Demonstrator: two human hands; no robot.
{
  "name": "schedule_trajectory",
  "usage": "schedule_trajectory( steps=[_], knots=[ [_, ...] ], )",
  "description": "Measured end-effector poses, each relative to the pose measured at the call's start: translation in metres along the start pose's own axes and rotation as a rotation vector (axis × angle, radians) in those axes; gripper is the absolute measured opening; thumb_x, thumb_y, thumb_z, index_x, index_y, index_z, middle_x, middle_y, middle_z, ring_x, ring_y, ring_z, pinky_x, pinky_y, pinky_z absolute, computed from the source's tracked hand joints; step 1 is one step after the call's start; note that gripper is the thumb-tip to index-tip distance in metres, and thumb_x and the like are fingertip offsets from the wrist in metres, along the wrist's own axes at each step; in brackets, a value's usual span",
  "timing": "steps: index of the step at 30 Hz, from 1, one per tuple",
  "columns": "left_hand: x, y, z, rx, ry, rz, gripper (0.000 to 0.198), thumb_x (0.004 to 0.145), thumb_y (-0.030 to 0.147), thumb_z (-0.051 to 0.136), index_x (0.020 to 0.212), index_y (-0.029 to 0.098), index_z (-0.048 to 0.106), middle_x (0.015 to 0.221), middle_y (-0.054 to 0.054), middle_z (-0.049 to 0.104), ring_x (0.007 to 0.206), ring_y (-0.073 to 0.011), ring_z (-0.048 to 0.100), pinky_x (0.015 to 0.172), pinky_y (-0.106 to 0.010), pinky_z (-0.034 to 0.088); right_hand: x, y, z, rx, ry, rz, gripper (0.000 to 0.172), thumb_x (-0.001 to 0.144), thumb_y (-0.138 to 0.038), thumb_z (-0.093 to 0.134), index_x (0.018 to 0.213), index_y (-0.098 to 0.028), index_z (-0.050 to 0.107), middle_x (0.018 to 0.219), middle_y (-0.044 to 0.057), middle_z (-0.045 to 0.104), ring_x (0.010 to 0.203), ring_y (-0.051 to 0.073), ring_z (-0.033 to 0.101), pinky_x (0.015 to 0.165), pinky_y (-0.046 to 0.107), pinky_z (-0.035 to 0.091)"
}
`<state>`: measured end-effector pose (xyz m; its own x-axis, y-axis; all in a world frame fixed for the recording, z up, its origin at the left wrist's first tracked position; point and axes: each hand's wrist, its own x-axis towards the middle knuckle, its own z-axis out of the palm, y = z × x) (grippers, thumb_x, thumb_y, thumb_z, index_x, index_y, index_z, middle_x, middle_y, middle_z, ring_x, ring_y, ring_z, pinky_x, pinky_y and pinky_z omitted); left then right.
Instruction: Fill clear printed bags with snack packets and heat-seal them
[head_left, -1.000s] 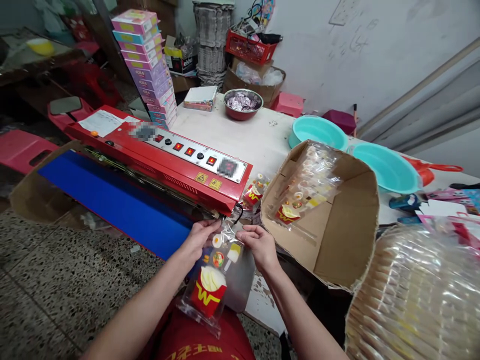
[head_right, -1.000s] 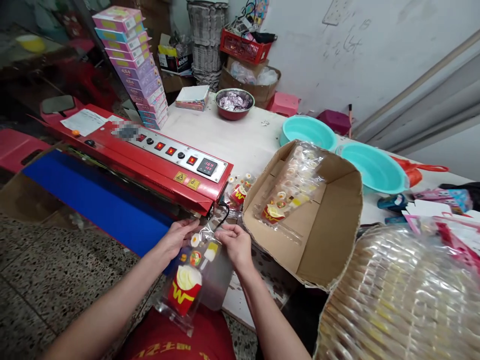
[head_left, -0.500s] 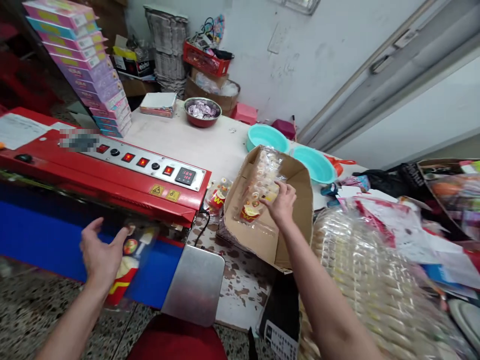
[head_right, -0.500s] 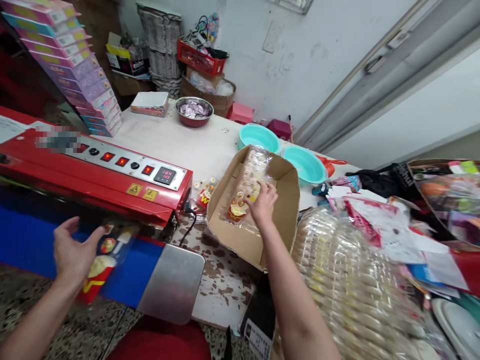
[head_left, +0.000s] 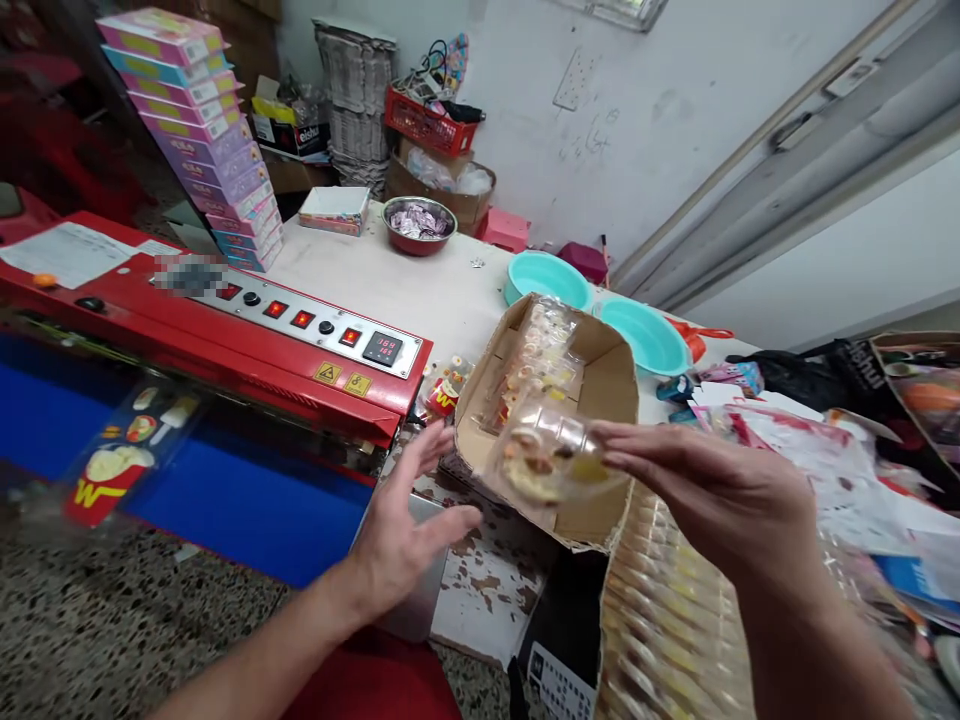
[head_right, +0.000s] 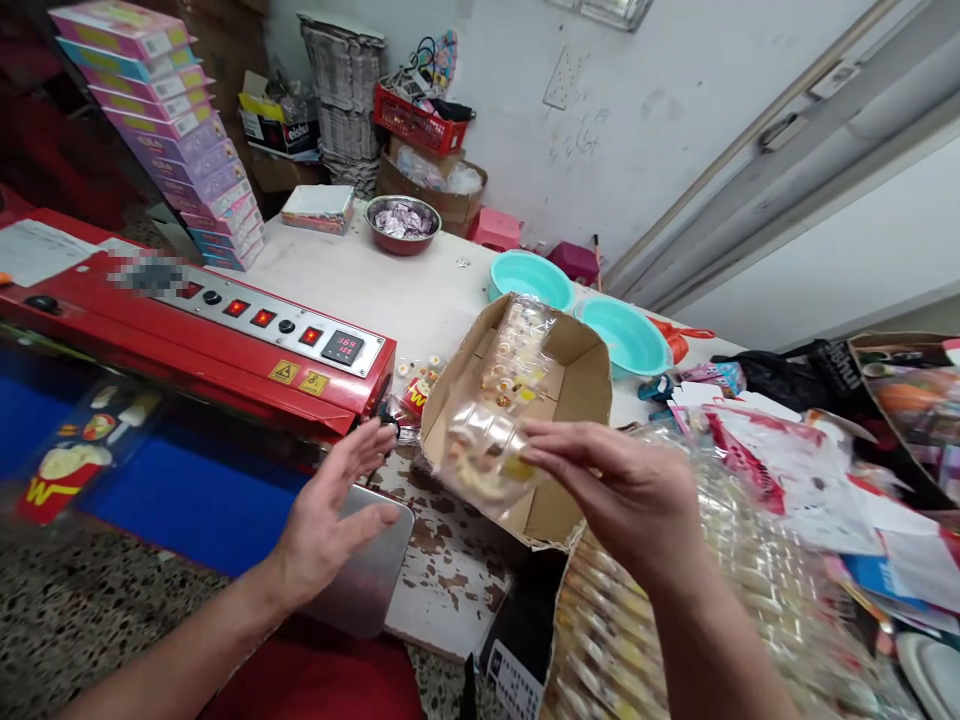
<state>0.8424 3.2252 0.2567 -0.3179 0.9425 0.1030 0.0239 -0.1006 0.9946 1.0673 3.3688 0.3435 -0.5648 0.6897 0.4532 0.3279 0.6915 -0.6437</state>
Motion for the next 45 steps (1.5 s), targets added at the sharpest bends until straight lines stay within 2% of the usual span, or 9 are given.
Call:
schedule_trajectory(
  steps=[2, 5, 12, 23, 26, 31, 36, 39, 45],
  knots=[
    [0.016, 0.016, 0.006, -0.234, -0.056, -0.117, 0.075, 0.072, 0.033, 0.076, 0.138, 0.023, 0.042, 0.134, -0.012, 0.055, 0.119, -0.0234, 0.054, 0.095, -0.032, 0.047, -0.007, -0.013, 0.013, 0.135, -0.13, 0.067, 0.005, 0.077, -0.028, 0.072, 0.081, -0.027, 0.076, 0.086, 0.003, 0.075, 0.077, 0.02, 0.071, 0.069, 0.028, 0.059],
    [0.025, 0.012, 0.007, -0.429, -0.013, -0.369, 0.041, 0.07, 0.035, 0.076, 0.103, 0.012, 0.065, 0.097, -0.013, 0.071, 0.082, -0.0187, 0.066, 0.07, -0.026, 0.052, -0.019, -0.008, 0.056, 0.376, -0.22, 0.316, 0.012, 0.073, -0.035, 0.075, 0.075, -0.023, 0.076, 0.083, 0.005, 0.075, 0.075, 0.022, 0.071, 0.069, 0.03, 0.059],
    [0.008, -0.073, -0.013, -0.377, 0.458, -0.489, 0.041, 0.06, 0.049, 0.079, 0.069, 0.011, 0.064, 0.057, -0.002, 0.064, 0.048, -0.0106, 0.054, 0.047, -0.02, 0.043, -0.054, 0.014, 0.165, 0.708, -0.07, 0.827, 0.034, 0.055, -0.042, 0.085, 0.079, -0.022, 0.072, 0.076, 0.005, 0.075, 0.07, 0.021, 0.068, 0.069, 0.033, 0.054],
    [0.0, -0.082, -0.1, -0.38, 0.551, -0.658, 0.049, 0.051, 0.018, 0.082, 0.093, 0.013, 0.058, 0.071, -0.008, 0.07, 0.056, -0.0203, 0.066, 0.054, -0.029, 0.053, -0.025, 0.022, 0.272, 0.774, 0.013, 0.865, 0.041, 0.056, -0.048, 0.078, 0.077, -0.018, 0.06, 0.064, 0.002, 0.068, 0.056, 0.018, 0.059, 0.054, 0.029, 0.047],
    [0.0, -0.087, -0.129, -0.321, 0.701, -0.61, 0.044, 0.053, 0.01, 0.075, 0.092, 0.014, 0.055, 0.069, -0.005, 0.068, 0.056, -0.0196, 0.066, 0.057, -0.03, 0.053, -0.006, 0.036, 0.251, 0.617, 0.106, 0.71, 0.046, 0.062, -0.05, 0.077, 0.095, -0.021, 0.062, 0.089, 0.005, 0.068, 0.085, 0.022, 0.062, 0.08, 0.037, 0.049],
    [0.0, -0.086, -0.167, 0.407, 0.975, -0.325, 0.057, 0.062, 0.027, 0.077, 0.113, 0.017, 0.055, 0.106, -0.01, 0.065, 0.106, -0.0303, 0.06, 0.091, -0.046, 0.049, 0.037, 0.144, 0.128, -0.366, 0.381, 0.43, 0.079, 0.059, -0.048, 0.082, 0.126, -0.02, 0.052, 0.13, 0.017, 0.044, 0.122, 0.036, 0.037, 0.101, 0.052, 0.034],
    [-0.021, -0.065, -0.131, 0.926, 0.831, 0.173, 0.044, 0.08, 0.036, 0.066, 0.119, 0.021, 0.054, 0.138, -0.01, 0.048, 0.131, -0.0321, 0.041, 0.112, -0.05, 0.028, 0.059, 0.22, 0.048, -0.603, 0.035, 0.47, 0.035, 0.063, -0.051, 0.079, 0.071, -0.019, 0.067, 0.122, 0.016, 0.051, 0.12, 0.039, 0.039, 0.094, 0.054, 0.039],
    [-0.031, -0.059, -0.088, 0.83, 0.631, 0.199, 0.028, 0.084, 0.035, 0.061, 0.107, 0.02, 0.06, 0.13, -0.01, 0.054, 0.123, -0.0286, 0.048, 0.108, -0.045, 0.034, 0.053, 0.194, 0.032, -0.346, -0.035, 0.319, 0.037, 0.069, -0.053, 0.073, 0.061, -0.018, 0.064, 0.111, 0.014, 0.063, 0.109, 0.032, 0.055, 0.092, 0.048, 0.044],
    [-0.012, -0.021, -0.018, 0.197, 0.128, -0.005, 0.044, 0.085, 0.031, 0.062, 0.127, 0.025, 0.051, 0.131, -0.007, 0.056, 0.12, -0.0203, 0.052, 0.104, -0.035, 0.041, 0.019, 0.048, 0.0, -0.064, 0.024, 0.041, 0.01, 0.081, -0.034, 0.068, 0.081, -0.025, 0.073, 0.097, 0.004, 0.074, 0.092, 0.023, 0.069, 0.085, 0.038, 0.056]
  ],
)
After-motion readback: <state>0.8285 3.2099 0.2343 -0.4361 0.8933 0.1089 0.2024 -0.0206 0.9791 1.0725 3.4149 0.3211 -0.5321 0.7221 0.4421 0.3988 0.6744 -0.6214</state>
